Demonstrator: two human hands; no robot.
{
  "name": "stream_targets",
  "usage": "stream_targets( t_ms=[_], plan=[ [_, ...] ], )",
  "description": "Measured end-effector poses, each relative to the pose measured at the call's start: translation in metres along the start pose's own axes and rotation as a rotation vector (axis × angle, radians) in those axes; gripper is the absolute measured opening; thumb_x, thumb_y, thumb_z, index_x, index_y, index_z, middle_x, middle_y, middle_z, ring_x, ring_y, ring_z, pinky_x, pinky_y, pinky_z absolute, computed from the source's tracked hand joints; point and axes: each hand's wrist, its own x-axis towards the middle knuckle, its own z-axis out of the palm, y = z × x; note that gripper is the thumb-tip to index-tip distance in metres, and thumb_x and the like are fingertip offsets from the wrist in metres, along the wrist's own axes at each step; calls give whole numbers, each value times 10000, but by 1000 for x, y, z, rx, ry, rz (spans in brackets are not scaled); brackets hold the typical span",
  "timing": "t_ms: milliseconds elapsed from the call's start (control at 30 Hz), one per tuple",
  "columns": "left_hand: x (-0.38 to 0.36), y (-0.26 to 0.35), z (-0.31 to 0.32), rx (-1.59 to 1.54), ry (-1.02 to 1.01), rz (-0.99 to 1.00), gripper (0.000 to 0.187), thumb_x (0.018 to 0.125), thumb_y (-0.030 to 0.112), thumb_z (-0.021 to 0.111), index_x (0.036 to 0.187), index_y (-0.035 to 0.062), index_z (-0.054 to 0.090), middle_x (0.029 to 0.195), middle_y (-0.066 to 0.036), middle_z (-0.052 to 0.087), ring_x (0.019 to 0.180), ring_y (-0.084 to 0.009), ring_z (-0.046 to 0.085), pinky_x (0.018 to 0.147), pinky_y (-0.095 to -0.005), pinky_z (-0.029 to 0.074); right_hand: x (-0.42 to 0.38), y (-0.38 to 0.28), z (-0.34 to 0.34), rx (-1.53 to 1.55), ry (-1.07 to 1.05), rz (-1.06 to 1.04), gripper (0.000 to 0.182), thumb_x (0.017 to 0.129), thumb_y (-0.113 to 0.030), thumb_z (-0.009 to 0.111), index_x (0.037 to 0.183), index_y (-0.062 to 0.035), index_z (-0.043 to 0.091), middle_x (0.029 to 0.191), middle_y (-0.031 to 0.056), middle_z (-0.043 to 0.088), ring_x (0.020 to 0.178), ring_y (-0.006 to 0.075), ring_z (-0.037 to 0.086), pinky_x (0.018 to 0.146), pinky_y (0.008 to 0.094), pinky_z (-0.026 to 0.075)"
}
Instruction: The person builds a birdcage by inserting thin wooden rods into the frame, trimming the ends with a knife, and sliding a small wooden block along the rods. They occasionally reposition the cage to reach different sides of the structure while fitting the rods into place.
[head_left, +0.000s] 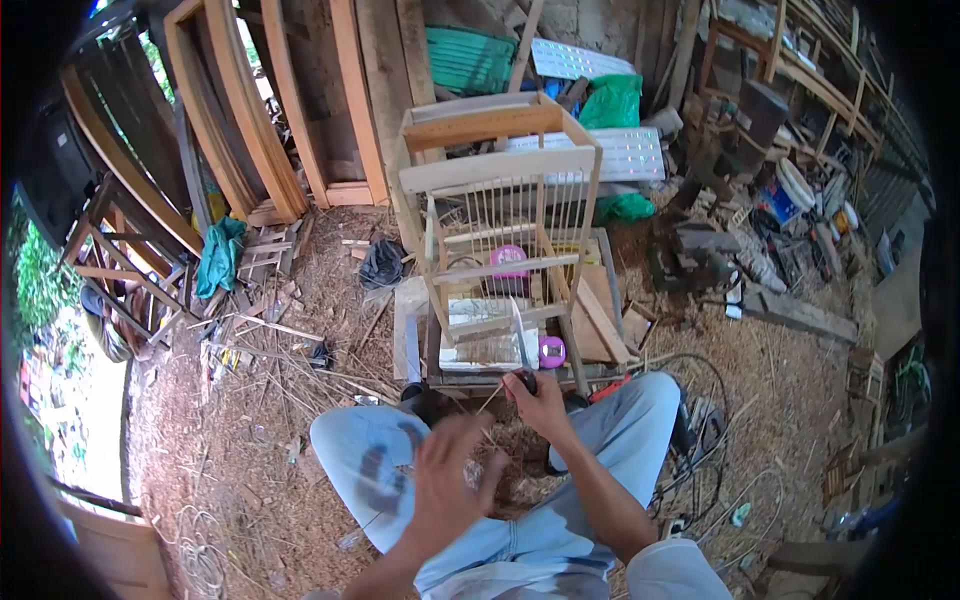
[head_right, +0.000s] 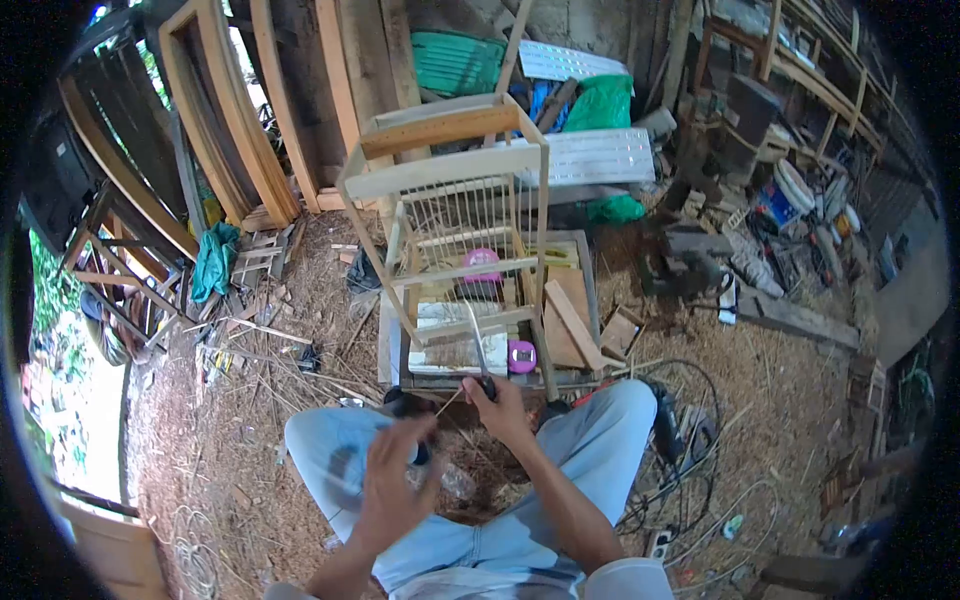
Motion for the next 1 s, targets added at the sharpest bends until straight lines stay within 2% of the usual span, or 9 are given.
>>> stream_targets(
  t_ms=[67, 233, 400, 433, 533, 600, 700, 867, 1000],
  plan=[
    [5, -45, 20, 195, 114, -172, 334, 867, 109, 643, 1186, 28, 584, 1095, -157, 634, 1009, -357, 599, 842, -410, 470, -3, 1, 3, 64, 6, 15, 219, 955, -202, 572, 885, -14, 659, 661, -39, 577, 577, 26, 482, 503, 206, 378],
    [-7, -70, 32, -132, 36, -399, 108, 906, 71, 615, 960, 4, 679, 706, -53, 634, 609, -56, 520, 565, -222, 436, 5, -16, -15, -44, 127, -139, 269, 954, -238, 571, 912, 16, 648, 662, 20, 591, 617, 73, 502, 575, 266, 413],
    [-7, -81, 44, -229, 21, -476, 116, 913, 87, 615, 973, 5, 670, 718, -43, 649, 615, -54, 558, 550, -224, 439, 2, -29, -21, 143, 233, -264, 219, 978, -172, 499, 1016, 7, 618, 737, 17, 576, 615, 97, 514, 609, 254, 432],
    [-7, -82, 45, -248, 59, -464, 116, 915, 93, 614, 972, 6, 665, 703, -48, 653, 606, -58, 583, 532, -227, 439, -4, -41, -29, 328, 150, 10, 226, 997, -165, 461, 1118, -6, 566, 761, 8, 561, 597, 90, 502, 591, 234, 431],
    [-1, -79, 43, -277, 71, -573, 127, 924, 103, 606, 964, -5, 658, 693, -26, 629, 584, -48, 541, 518, -221, 424, 1, -15, -31, 223, 77, -304, 264, 1017, -189, 433, 1206, -18, 502, 748, 1, 549, 567, 65, 466, 531, 225, 409],
    [0, -87, 46, -290, 74, -572, 126, 925, 104, 604, 961, -4, 657, 692, -20, 621, 576, -45, 522, 511, -223, 413, -8, -22, -28, 222, -62, -206, 312, 1024, -217, 429, 1273, -29, 432, 725, -6, 530, 544, 64, 439, 480, 235, 370],
    [1, -88, 45, -270, 69, -530, 130, 928, 109, 598, 959, -4, 655, 703, -11, 610, 589, -40, 504, 517, -221, 400, -26, -49, -16, 640, -583, 265, 335, 1018, -269, 462, 1296, -90, 409, 669, -15, 458, 523, 70, 397, 448, 229, 316],
    [-6, -97, 36, -359, 168, -502, 151, 937, 123, 592, 954, -16, 648, 730, -4, 595, 660, -40, 504, 572, -216, 404, -30, -31, 0, 639, -352, 263, 373, 1008, -262, 486, 1309, -95, 344, 649, 1, 445, 483, 67, 377, 409, 223, 301],
    [-4, -83, 35, -518, -18, -574, 163, 942, 141, 594, 940, -14, 647, 735, 6, 586, 674, -48, 503, 600, -225, 420, -30, -48, -1, 634, -643, 171, 392, 1000, -212, 505, 1348, -56, 414, 646, 8, 486, 512, 65, 422, 424, 220, 321]
  ],
)
